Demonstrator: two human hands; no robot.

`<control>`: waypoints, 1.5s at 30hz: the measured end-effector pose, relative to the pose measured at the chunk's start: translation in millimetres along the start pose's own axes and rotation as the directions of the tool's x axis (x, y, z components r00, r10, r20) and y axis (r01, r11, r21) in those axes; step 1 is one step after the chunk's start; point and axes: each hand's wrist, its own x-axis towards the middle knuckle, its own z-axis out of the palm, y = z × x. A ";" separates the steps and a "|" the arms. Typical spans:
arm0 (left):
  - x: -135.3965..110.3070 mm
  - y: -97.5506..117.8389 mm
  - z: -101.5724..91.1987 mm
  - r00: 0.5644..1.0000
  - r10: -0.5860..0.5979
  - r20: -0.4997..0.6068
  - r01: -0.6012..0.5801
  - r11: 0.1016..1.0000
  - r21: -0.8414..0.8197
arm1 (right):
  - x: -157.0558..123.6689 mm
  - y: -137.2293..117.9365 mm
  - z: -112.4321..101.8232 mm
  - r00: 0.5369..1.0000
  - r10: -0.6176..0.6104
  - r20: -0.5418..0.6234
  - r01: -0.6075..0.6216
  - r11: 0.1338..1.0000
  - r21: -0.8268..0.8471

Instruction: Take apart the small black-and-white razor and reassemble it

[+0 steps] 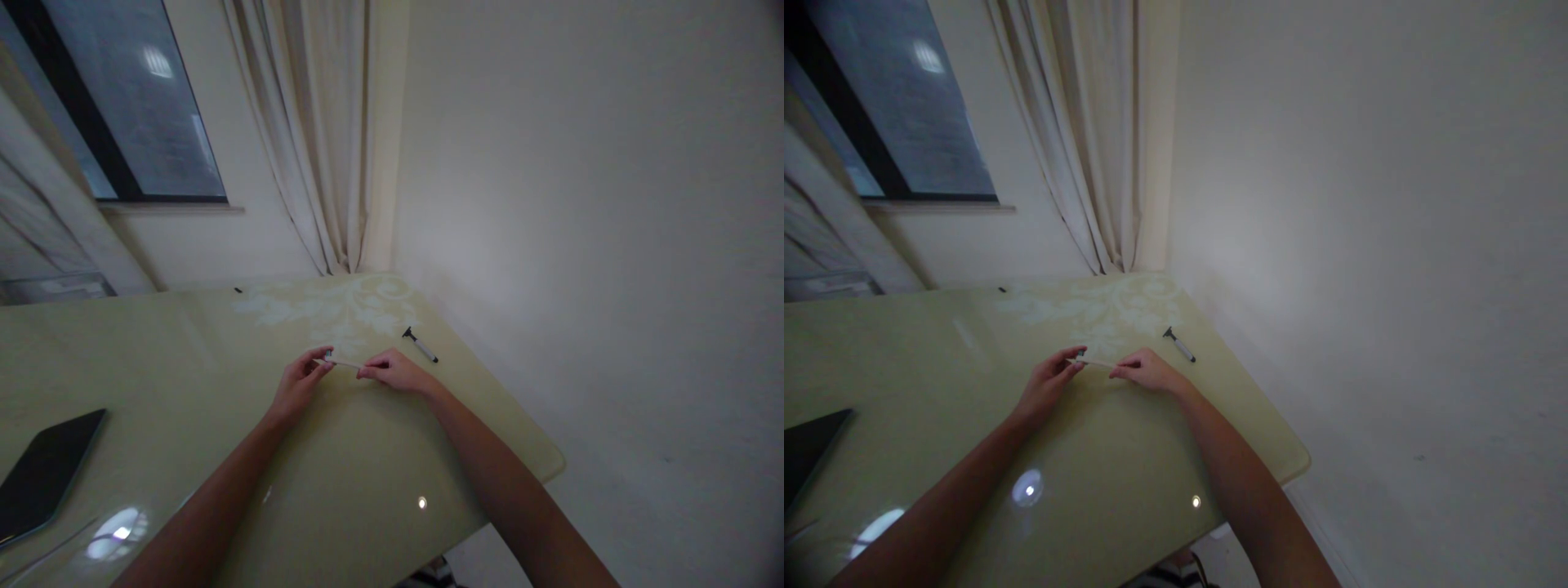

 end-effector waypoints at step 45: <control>0.5 -3.0 -1.6 0.999 -0.048 -0.015 0.048 0.997 -0.056 | 0.3 -2.3 0.3 0.998 -0.047 -0.029 0.045 0.996 -0.071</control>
